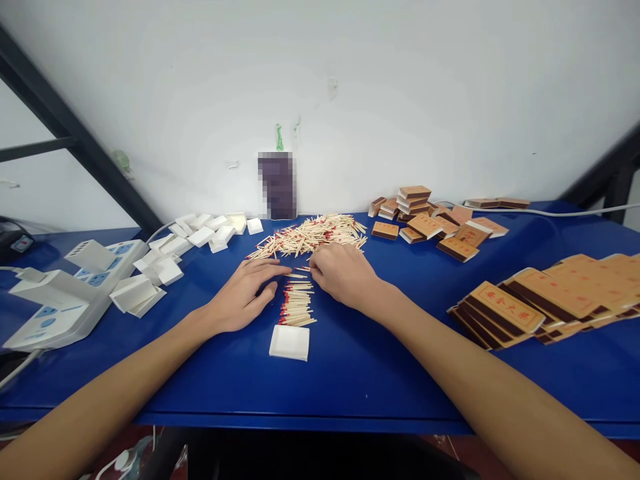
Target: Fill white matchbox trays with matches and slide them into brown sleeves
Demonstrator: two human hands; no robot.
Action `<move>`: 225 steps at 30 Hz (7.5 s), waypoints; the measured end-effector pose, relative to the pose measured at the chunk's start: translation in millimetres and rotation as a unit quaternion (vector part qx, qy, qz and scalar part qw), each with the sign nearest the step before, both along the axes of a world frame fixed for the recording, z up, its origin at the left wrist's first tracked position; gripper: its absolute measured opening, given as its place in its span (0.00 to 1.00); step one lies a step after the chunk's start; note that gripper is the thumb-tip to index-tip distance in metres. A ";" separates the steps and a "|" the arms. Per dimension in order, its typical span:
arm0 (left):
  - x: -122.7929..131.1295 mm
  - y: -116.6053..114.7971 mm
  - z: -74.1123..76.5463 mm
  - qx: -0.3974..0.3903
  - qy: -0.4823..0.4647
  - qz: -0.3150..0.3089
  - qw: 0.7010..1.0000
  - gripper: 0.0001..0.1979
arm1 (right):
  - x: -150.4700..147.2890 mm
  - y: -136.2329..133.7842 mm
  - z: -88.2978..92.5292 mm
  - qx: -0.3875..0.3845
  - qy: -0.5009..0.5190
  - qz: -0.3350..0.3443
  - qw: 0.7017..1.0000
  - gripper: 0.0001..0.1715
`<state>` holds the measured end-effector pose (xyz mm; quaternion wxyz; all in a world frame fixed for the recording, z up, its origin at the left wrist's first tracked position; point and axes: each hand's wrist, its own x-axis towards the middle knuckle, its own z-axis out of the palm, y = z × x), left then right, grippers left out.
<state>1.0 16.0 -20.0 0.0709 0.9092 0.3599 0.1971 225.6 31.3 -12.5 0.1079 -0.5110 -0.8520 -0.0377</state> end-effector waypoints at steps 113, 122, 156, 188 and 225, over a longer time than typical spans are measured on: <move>-3.4 2.7 -0.4 -0.061 0.020 -0.015 0.998 0.24 | 2.3 11.9 -7.6 0.049 0.049 0.044 0.997 0.13; -3.4 4.3 -1.7 -0.054 -0.016 0.007 0.998 0.23 | -7.2 21.6 -9.5 0.086 -0.024 0.027 0.996 0.14; -1.6 -32.7 13.3 0.126 0.005 -0.239 0.963 0.07 | 9.5 -34.4 18.3 -0.135 0.115 0.230 0.957 0.34; -4.6 0.7 1.8 -0.023 -0.023 0.012 0.999 0.19 | -8.1 -14.3 -0.7 -0.017 0.233 0.198 0.952 0.08; -5.5 -2.1 1.7 -0.033 0.003 0.012 0.999 0.21 | -21.7 -47.6 2.1 -0.035 0.041 0.088 0.995 0.09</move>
